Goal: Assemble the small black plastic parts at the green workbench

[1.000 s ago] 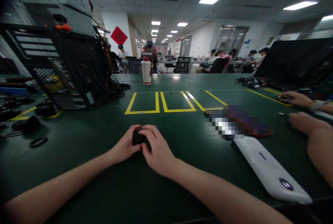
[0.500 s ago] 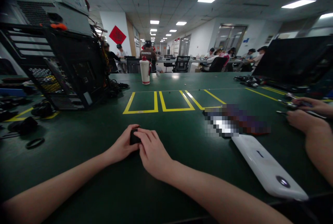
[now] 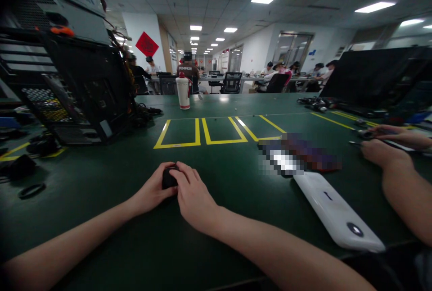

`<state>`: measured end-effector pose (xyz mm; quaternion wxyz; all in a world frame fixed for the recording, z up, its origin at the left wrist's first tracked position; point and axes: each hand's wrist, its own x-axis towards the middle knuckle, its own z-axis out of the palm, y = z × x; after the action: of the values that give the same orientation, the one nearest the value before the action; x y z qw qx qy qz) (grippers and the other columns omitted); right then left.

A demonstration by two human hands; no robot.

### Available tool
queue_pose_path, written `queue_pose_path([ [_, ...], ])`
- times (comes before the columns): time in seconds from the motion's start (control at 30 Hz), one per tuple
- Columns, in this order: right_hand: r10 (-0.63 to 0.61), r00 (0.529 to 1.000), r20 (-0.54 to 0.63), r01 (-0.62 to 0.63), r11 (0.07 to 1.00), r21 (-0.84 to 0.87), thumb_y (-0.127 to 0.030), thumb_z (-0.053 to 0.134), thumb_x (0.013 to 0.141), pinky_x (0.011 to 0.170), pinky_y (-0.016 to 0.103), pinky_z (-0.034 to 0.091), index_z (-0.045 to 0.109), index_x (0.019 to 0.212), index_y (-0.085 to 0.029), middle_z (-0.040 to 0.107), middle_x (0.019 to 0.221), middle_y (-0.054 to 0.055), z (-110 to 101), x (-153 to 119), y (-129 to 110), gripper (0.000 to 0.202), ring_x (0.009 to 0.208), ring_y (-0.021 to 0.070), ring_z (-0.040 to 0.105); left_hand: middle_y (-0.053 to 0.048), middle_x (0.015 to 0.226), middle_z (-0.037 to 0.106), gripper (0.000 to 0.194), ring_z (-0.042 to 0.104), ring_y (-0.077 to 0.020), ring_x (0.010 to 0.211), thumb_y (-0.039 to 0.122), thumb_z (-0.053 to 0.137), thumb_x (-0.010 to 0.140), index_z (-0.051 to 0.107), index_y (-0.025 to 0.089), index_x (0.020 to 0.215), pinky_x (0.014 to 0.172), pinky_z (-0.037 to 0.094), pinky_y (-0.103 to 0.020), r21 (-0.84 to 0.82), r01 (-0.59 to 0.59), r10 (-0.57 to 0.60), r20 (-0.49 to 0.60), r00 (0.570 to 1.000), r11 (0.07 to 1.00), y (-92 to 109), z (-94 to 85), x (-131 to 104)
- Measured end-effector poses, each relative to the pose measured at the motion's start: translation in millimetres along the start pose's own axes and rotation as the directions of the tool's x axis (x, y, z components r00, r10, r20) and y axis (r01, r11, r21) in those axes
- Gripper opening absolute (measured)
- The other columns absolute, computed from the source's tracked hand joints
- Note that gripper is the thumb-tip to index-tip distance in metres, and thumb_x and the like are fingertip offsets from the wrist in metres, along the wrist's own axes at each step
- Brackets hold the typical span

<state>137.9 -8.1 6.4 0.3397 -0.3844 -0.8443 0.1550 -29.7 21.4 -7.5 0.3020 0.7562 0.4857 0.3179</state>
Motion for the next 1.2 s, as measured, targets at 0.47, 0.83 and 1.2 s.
queue_pose_path([
  [0.47, -0.067, 0.996, 0.057, 0.072, 0.992, -0.099, -0.012, 0.037, 0.085, 0.101, 0.043, 0.037, 0.039, 0.124, -0.017, 0.041, 0.128, 0.009, -2, -2, -5, 0.039, 0.122, 0.0224, 0.036, -0.010, 0.115, 0.049, 0.054, 0.049, -0.0247, 0.108, 0.028, 0.059, 0.072, 0.034, 0.019, 0.119, 0.090, 0.042, -0.043, -0.038, -0.003, 0.003, 0.005, 1.000, 0.999, -3, 0.7, 1],
  [0.83, -0.058, 0.998, 0.034, 0.062, 0.988, -0.142, -0.011, 0.037, 0.084, 0.099, 0.045, 0.038, 0.034, 0.127, -0.017, 0.034, 0.135, 0.009, 2, 0, 2, 0.044, 0.122, 0.0239, 0.035, -0.009, 0.115, 0.047, 0.054, 0.048, -0.0255, 0.108, 0.028, 0.060, 0.071, 0.035, 0.020, 0.118, 0.091, 0.041, -0.044, -0.013, -0.010, 0.010, 0.002, 1.000, 1.000, -3, 1.4, 1],
  [1.2, 0.009, 0.999, 0.053, -0.004, 0.996, -0.094, -0.015, 0.033, 0.086, 0.104, 0.042, 0.035, 0.032, 0.129, -0.015, 0.042, 0.131, 0.009, 3, 0, 0, 0.043, 0.123, 0.0202, 0.037, -0.009, 0.113, 0.049, 0.056, 0.049, -0.0264, 0.104, 0.025, 0.062, 0.069, 0.036, 0.021, 0.117, 0.088, 0.043, -0.047, -0.051, -0.003, 0.002, -0.012, 1.000, 0.999, -6, 1.9, 0],
])
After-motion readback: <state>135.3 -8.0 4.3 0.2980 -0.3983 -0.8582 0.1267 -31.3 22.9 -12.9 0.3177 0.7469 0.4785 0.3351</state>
